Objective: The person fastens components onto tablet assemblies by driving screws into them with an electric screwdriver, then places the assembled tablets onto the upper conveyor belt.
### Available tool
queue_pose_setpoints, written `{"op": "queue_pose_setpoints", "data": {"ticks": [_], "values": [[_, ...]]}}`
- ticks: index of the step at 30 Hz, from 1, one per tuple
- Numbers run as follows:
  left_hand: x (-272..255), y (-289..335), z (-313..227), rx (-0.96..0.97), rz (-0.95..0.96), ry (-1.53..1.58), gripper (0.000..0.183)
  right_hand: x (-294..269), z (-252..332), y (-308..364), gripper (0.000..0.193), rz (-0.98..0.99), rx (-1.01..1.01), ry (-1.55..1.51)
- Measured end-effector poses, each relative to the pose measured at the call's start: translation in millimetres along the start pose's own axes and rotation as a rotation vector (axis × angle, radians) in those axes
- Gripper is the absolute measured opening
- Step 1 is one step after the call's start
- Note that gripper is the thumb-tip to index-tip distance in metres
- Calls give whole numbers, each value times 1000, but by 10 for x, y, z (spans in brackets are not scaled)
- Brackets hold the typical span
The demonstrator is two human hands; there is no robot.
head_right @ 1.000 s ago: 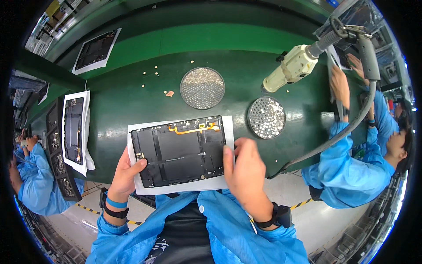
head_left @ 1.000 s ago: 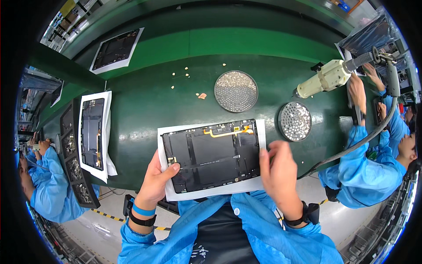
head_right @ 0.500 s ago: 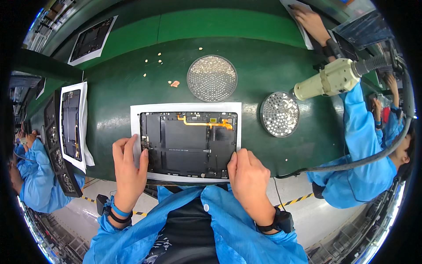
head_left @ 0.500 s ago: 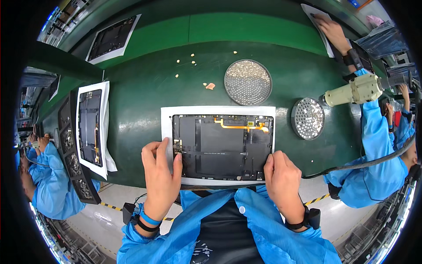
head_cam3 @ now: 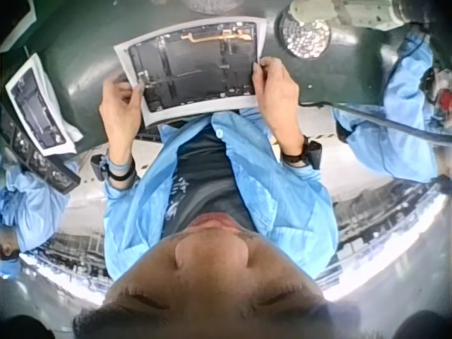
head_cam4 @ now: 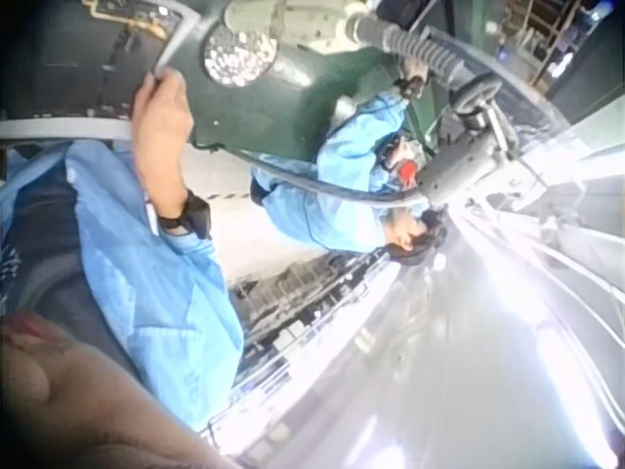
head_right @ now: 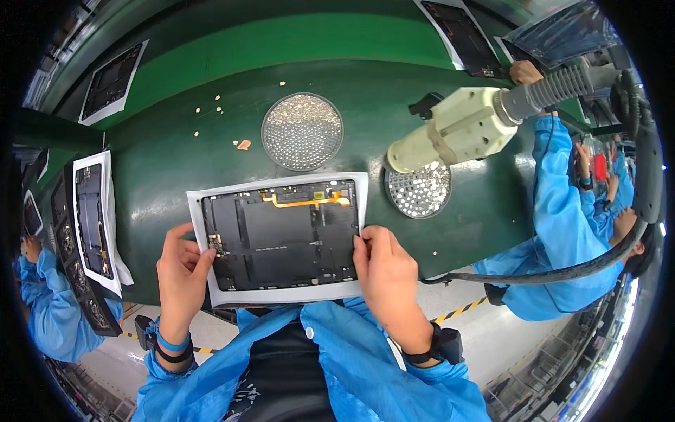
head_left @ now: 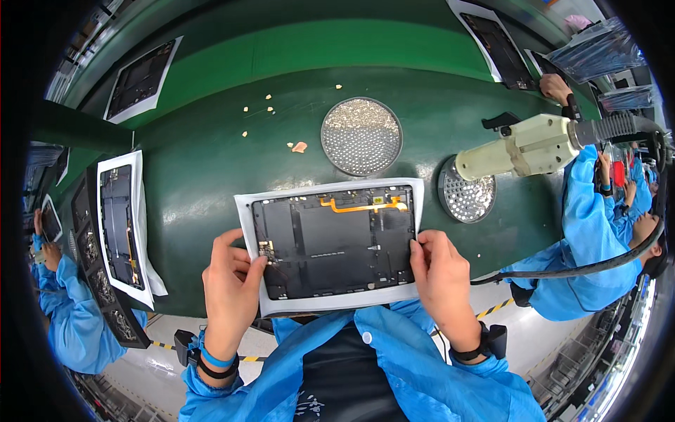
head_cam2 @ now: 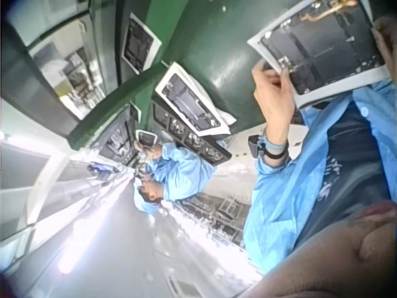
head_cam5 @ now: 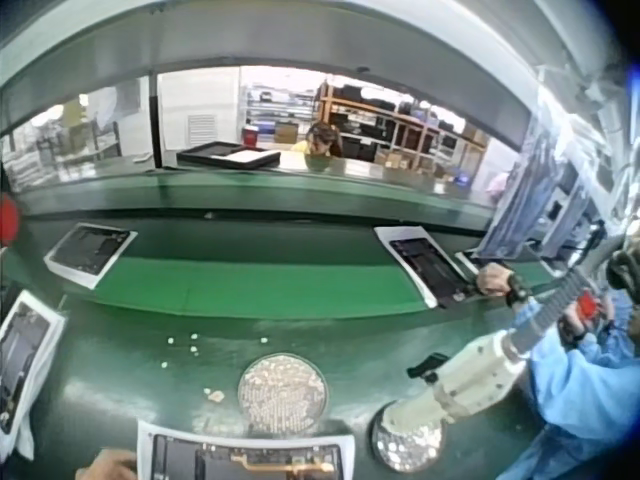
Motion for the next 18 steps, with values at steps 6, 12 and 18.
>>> {"op": "queue_pose_setpoints", "data": {"ticks": [6, 12, 18], "values": [[252, 5, -206, 1, 35, 131, 49, -355, -75, -205, 46, -159, -8, 77], [82, -186, -656, 279, -228, -100, 45, -755, 399, -1124, 81, -698, -41, -300], [709, -248, -1113, 760, -56, 45, 43, -568, 71, -1379, 48, -740, 137, -638]]}}
Point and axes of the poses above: each hand's wrist, its own y-axis away from the middle knuckle, its own x-axis out of the palm, z = x × y, the point moved 8 cm from there along -y, towards the middle knuckle, and after that the axes turned 15 degrees about -z, right-handed, at the moved point
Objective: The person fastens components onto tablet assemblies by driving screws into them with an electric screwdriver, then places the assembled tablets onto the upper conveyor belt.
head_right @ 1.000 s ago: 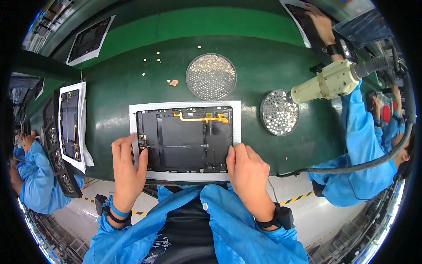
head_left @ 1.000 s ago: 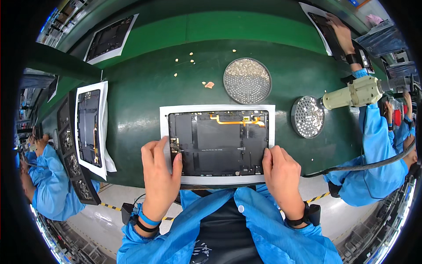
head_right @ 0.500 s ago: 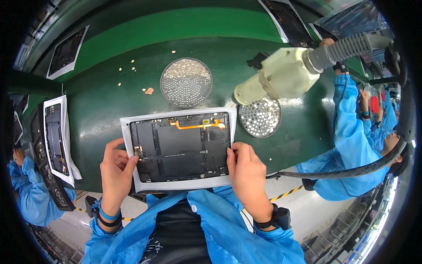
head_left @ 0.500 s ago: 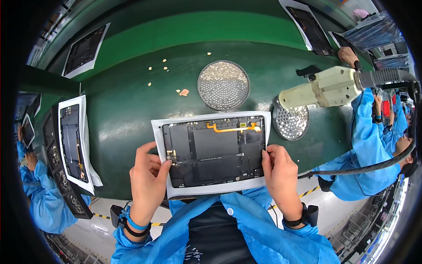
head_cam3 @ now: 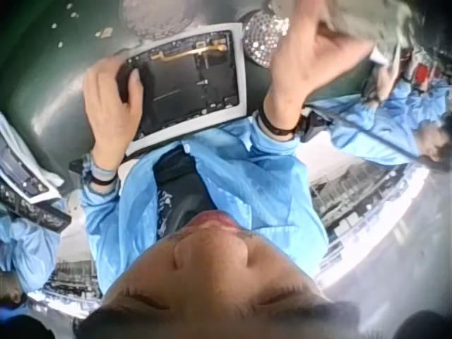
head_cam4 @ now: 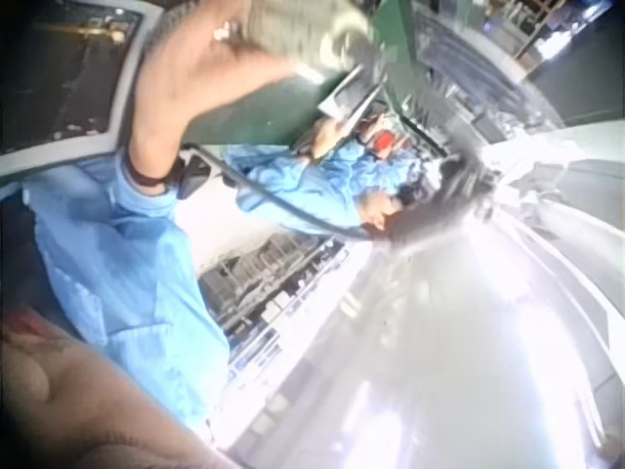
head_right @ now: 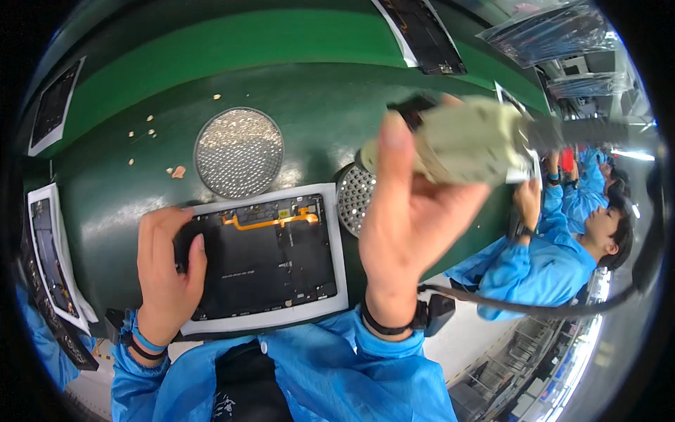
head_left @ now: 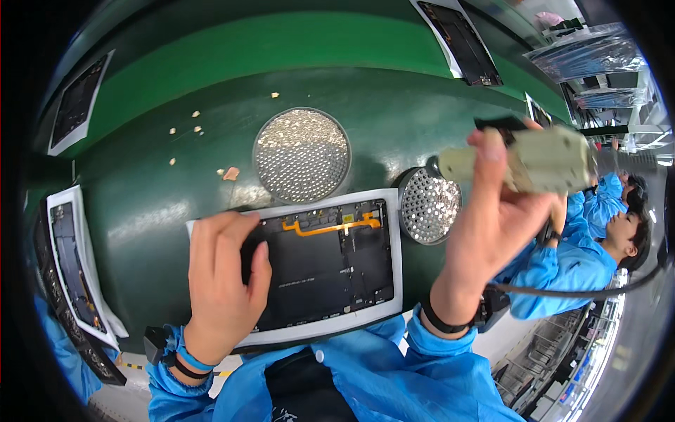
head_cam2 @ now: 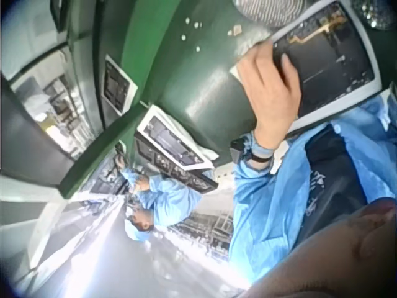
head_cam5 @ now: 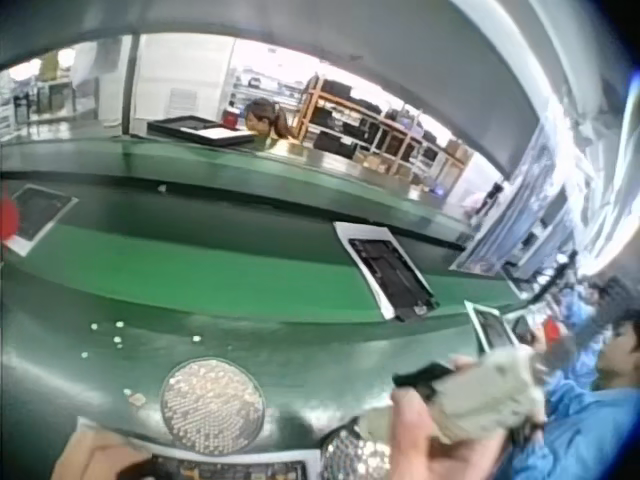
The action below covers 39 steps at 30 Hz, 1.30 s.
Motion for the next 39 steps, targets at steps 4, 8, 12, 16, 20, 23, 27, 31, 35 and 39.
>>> {"op": "queue_pose_setpoints", "data": {"ticks": [4, 8, 12, 16, 20, 23, 27, 31, 35, 39], "values": [[161, 77, -1, 38, 53, 12, 45, -509, 18, -1, 55, -235, -100, -82], [228, 33, 33, 48, 86, 17, 42, -692, -26, 120, 58, -46, -126, -555], [285, 23, 107, 18, 137, -29, 36, -683, -86, 275, 69, 47, -244, -600], [305, 49, 122, -2, 172, -80, 37, -470, -182, 260, 61, 221, -236, -643], [304, 60, 134, -22, 202, -103, 39, -468, -264, 241, 60, 198, -219, -671], [306, 71, 136, -44, 213, -110, 39, -496, -254, 235, 59, 179, -232, -644], [305, 59, 161, -48, 229, -130, 39, -550, -213, 222, 60, 195, -140, -637], [328, 57, 174, -56, 243, -112, 39, -543, -253, 278, 66, 200, -124, -645], [331, 35, 180, -53, 253, -113, 39, -464, -264, 274, 70, 161, -140, -659], [340, 14, 172, -55, 275, -121, 39, -404, -293, 263, 60, 254, -161, -625]]}}
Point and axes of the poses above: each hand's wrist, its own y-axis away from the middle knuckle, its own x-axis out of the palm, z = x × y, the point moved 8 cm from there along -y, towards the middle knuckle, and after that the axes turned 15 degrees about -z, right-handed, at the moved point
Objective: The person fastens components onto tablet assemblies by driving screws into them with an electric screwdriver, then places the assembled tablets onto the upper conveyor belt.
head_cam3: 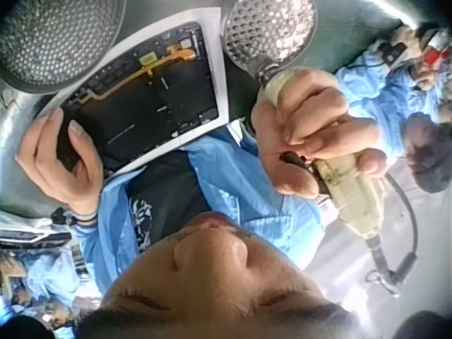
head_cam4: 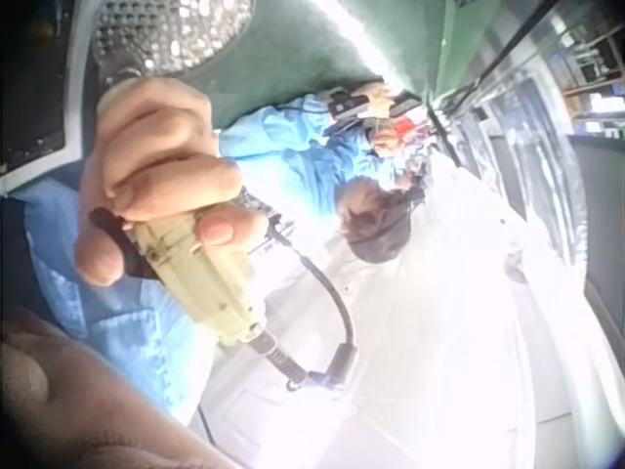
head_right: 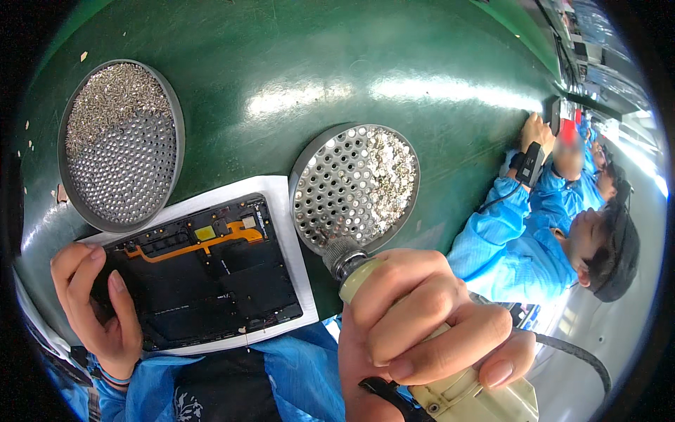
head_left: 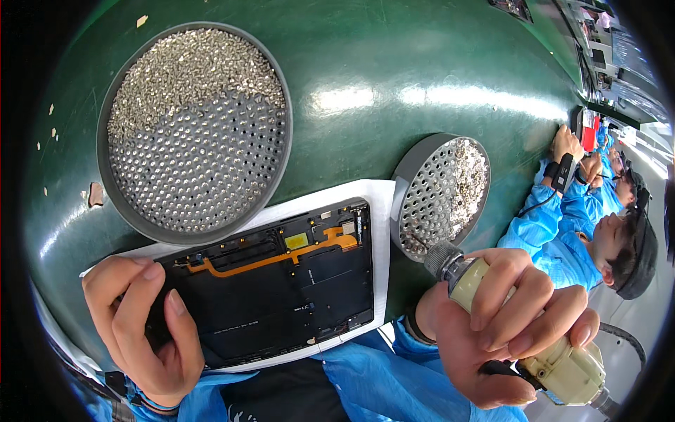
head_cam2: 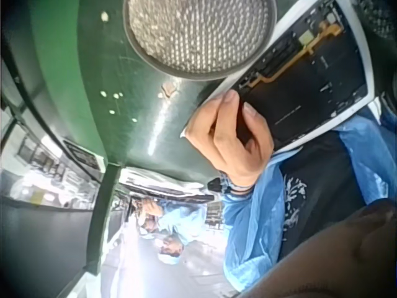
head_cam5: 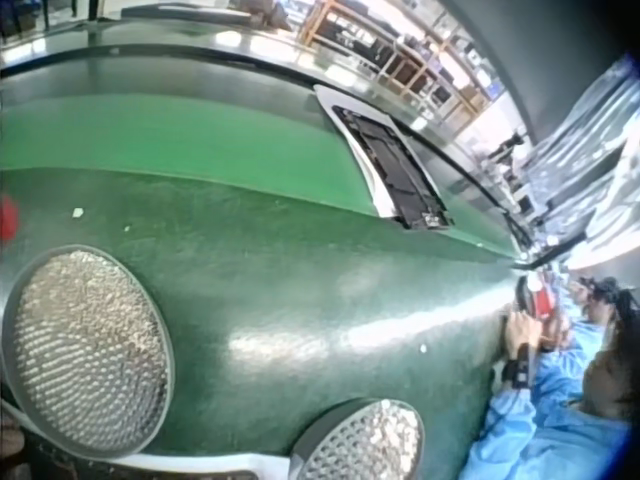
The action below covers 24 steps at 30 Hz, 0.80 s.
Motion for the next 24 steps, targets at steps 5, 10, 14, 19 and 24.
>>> {"op": "queue_pose_setpoints", "data": {"ticks": [5, 10, 14, 19, 24], "values": [[-4, -9, 23, -14, -11, 25, 38, 39, -46, 8, 59, 9, 15, 10], [-14, -30, 23, -17, -15, 32, 38, 50, -42, -24, 59, 40, 13, 24], [-17, -65, 33, -21, 0, 30, 37, 124, -87, -29, 59, 94, 11, 56], [6, -112, 83, -43, -29, 82, 37, 230, -35, -98, 61, 117, 62, 59], [43, -62, 125, -44, -34, 142, 47, 621, -19, -205, 64, 185, 184, -87]]}}
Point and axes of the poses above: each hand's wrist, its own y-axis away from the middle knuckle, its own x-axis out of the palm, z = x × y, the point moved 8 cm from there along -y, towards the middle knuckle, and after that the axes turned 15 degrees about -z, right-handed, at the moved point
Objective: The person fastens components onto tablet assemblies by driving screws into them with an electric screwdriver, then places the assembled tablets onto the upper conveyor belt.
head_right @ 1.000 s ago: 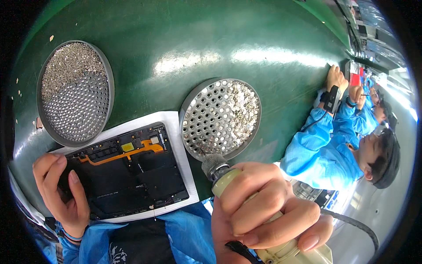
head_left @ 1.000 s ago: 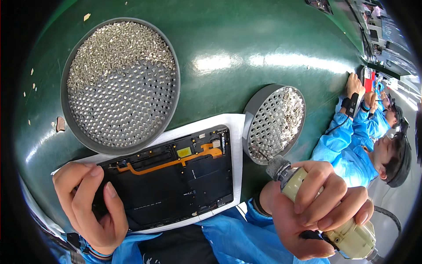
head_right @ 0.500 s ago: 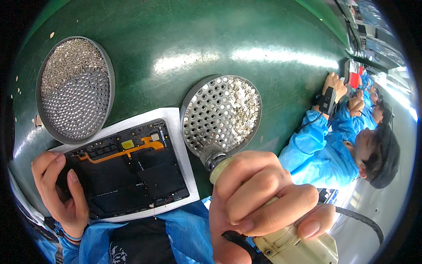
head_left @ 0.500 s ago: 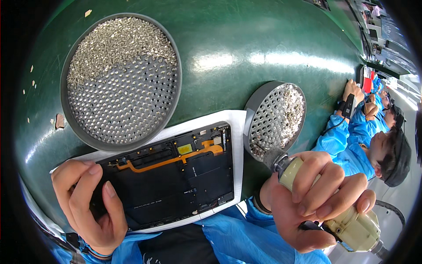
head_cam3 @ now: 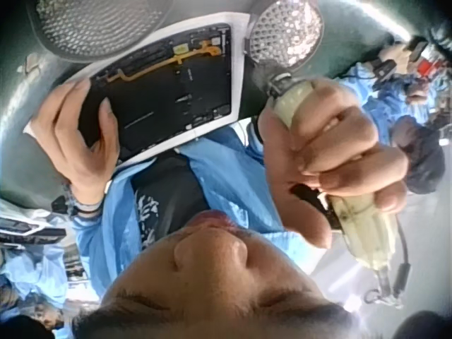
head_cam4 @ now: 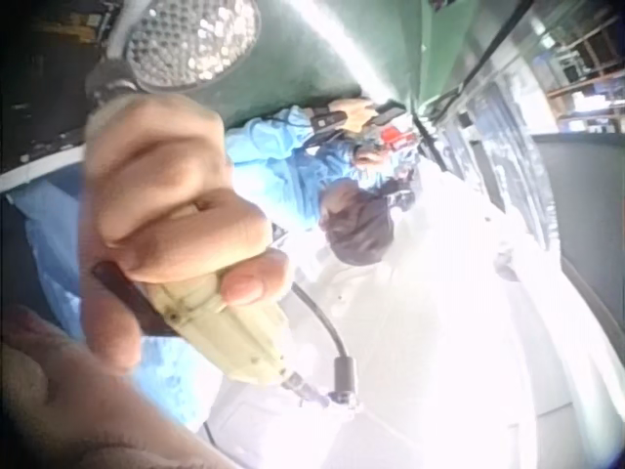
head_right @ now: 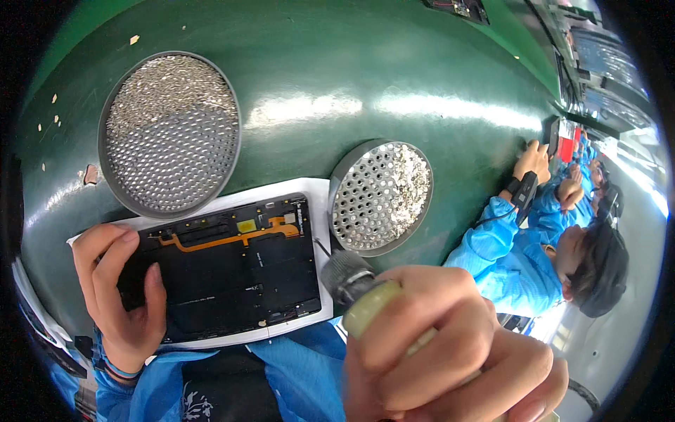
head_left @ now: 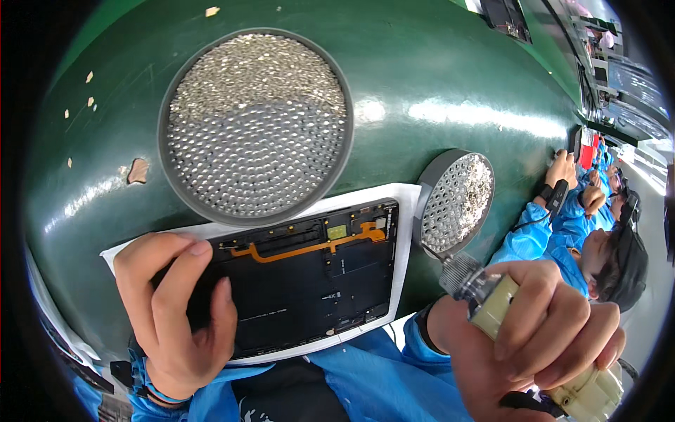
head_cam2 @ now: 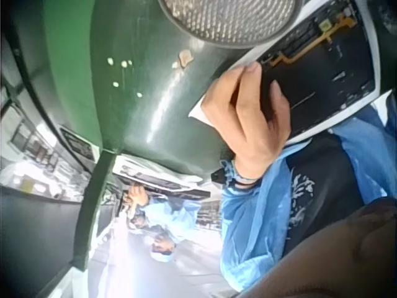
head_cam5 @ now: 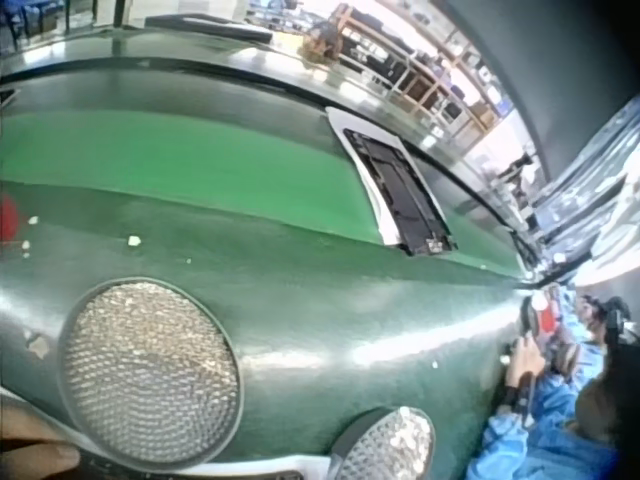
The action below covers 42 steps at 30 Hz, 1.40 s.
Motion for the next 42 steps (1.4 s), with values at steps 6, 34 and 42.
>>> {"op": "queue_pose_setpoints", "data": {"ticks": [6, 34, 42], "values": [[34, 31, -10, 12, -23, 35, 54, 11, -403, 92, 47, -106, 44, 75], [143, 72, -28, 28, -85, 40, 31, -58, -531, 221, 58, -50, 9, 97], [230, 98, -230, 336, -35, -131, 37, 26, 56, -22, 63, -63, -129, -94]]}}
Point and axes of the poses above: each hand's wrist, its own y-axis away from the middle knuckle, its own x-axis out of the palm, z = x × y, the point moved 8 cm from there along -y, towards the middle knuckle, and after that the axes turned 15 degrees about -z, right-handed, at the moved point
